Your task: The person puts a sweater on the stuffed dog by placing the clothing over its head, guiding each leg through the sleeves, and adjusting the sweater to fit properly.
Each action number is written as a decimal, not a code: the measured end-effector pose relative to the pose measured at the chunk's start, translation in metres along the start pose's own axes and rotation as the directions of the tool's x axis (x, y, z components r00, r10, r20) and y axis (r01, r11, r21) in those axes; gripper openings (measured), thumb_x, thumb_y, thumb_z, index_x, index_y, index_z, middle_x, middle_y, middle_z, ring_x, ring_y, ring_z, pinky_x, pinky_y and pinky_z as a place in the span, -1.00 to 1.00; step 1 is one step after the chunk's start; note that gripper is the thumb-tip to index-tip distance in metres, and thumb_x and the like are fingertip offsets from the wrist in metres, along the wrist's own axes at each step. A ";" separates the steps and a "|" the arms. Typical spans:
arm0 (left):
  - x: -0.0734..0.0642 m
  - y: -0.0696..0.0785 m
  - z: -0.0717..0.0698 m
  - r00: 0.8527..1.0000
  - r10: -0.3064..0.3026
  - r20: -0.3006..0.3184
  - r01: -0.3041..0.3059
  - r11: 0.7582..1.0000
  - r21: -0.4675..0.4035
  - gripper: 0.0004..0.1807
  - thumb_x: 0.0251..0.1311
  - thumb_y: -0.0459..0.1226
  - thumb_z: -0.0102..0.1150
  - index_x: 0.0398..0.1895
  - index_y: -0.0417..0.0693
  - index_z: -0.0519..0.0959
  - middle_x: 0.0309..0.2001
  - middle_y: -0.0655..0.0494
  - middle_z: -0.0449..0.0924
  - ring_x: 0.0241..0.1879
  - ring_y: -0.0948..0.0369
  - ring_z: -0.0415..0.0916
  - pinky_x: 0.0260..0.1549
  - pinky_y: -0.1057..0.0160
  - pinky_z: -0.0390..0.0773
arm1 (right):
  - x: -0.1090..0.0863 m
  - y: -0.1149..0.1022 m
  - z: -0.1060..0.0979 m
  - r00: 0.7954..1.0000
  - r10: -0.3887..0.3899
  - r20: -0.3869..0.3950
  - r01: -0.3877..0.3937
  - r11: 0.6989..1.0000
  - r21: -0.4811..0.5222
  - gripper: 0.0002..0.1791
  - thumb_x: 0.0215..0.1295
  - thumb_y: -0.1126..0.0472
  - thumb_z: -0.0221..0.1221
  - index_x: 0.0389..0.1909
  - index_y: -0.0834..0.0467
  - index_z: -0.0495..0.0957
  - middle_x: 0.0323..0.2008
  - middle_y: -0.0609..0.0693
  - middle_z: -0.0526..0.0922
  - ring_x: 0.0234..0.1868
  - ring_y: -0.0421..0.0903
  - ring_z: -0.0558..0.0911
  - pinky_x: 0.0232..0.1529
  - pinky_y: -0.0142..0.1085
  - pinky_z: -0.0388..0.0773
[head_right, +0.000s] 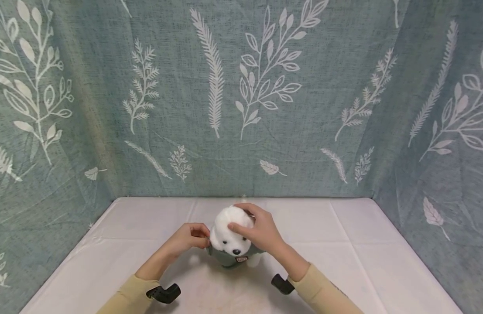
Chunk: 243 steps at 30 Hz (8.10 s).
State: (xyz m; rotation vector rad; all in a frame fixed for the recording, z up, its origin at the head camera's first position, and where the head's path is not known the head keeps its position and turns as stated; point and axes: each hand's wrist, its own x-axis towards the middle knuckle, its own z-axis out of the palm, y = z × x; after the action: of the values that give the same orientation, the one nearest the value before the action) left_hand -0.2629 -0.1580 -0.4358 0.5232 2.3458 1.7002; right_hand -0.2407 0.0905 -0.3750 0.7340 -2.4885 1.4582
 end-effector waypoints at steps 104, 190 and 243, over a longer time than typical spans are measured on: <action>0.002 0.048 0.023 0.975 -0.042 -0.217 -0.012 0.970 -0.241 -0.61 0.21 -0.24 0.21 0.09 -0.19 0.53 -0.15 -0.01 0.57 -0.23 0.23 0.53 -0.22 0.23 0.57 | -0.024 0.020 -0.019 0.982 0.176 -0.073 -0.175 0.984 0.025 -0.53 0.13 -0.04 0.31 0.07 -0.01 0.56 -0.19 -0.08 0.69 -0.20 -0.18 0.64 -0.18 -0.34 0.57; -0.016 0.037 0.074 0.889 0.430 0.157 -0.452 0.879 0.151 -0.94 0.09 -0.33 0.32 -0.35 -0.07 0.67 -0.40 0.05 0.59 -0.44 0.45 0.47 -0.45 0.40 0.57 | -0.039 0.021 0.004 0.941 0.335 0.038 -0.337 0.939 0.063 -0.78 0.17 0.15 0.27 -0.45 0.26 0.67 -0.60 0.04 0.69 -0.57 -0.12 0.68 -0.50 -0.31 0.63; -0.008 0.041 0.063 0.959 0.217 -0.182 -0.148 0.932 0.331 -0.89 0.11 -0.31 0.27 -0.41 -0.05 0.50 -0.53 0.21 0.53 -0.55 0.37 0.43 -0.55 0.40 0.45 | -0.037 0.010 -0.009 0.992 0.096 -0.083 -0.116 0.953 -0.279 -0.90 0.19 0.22 0.27 -0.51 0.06 0.61 -0.66 -0.18 0.61 -0.65 -0.33 0.56 -0.60 -0.45 0.46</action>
State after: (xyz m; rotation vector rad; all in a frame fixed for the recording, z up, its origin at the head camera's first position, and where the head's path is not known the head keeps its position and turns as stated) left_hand -0.2260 -0.0944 -0.4179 0.6595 2.8319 1.5274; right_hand -0.2149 0.1144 -0.3916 0.4958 -2.6408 1.0983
